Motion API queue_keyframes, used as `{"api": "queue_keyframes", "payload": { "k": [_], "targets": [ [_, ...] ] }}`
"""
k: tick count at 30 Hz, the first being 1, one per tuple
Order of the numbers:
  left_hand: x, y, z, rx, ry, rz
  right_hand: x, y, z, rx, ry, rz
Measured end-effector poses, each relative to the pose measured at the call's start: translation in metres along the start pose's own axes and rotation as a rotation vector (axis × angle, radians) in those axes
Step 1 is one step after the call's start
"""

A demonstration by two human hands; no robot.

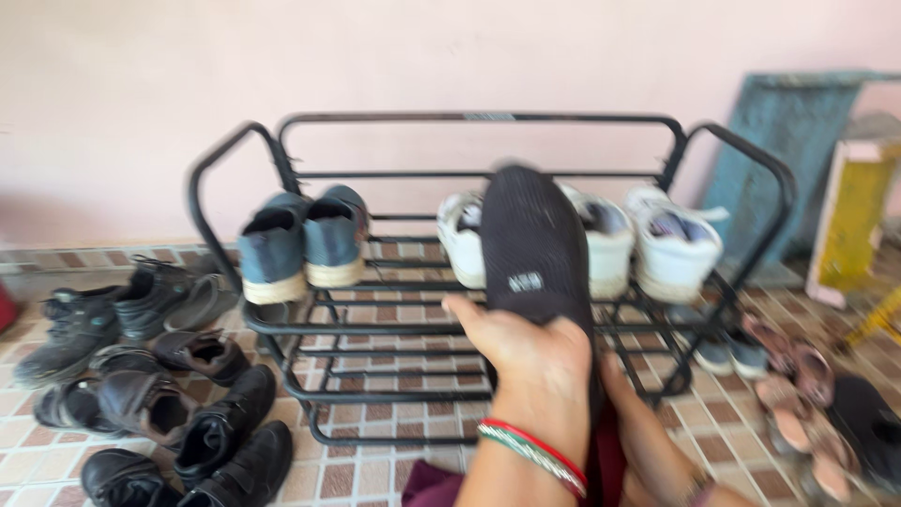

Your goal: The person sits on the floor and wipes a black slip-on shoe with a maroon cloth. They clean the sole and the upper part of the shoe repeatedly, turning it over to access different surfaces. The shoe is held in the left hand while the right hand performs the wiping motion.

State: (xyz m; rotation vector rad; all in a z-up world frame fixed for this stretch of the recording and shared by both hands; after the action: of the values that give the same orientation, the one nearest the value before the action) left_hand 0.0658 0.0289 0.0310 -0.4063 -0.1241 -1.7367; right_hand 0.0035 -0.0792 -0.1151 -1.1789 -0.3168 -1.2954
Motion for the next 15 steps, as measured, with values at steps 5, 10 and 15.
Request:
{"api": "queue_keyframes", "payload": {
  "k": [5,10,15],
  "targets": [
    [-0.010,0.014,-0.029,-0.332,0.180,0.151,-0.014,0.045,-0.031,0.012,-0.059,-0.146],
    [-0.010,0.030,-0.063,-0.516,0.461,0.058,-0.015,0.028,-0.016,-0.139,-0.018,-0.014],
    [-0.016,0.018,-0.065,-0.606,0.805,0.120,-0.015,-0.012,0.058,0.719,0.203,0.146]
  ]
}}
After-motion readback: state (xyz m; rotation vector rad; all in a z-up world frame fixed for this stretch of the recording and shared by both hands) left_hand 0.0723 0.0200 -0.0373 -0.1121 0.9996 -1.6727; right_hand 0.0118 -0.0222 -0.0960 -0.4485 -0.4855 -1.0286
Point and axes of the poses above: each hand's wrist, its own y-axis towards the middle knuckle, its own z-axis out of the palm, x = y × z, the point moved 4 cm from there along y, towards the middle knuckle, and after that the axes turned 7 degrees about -x, right-handed, at the moved point
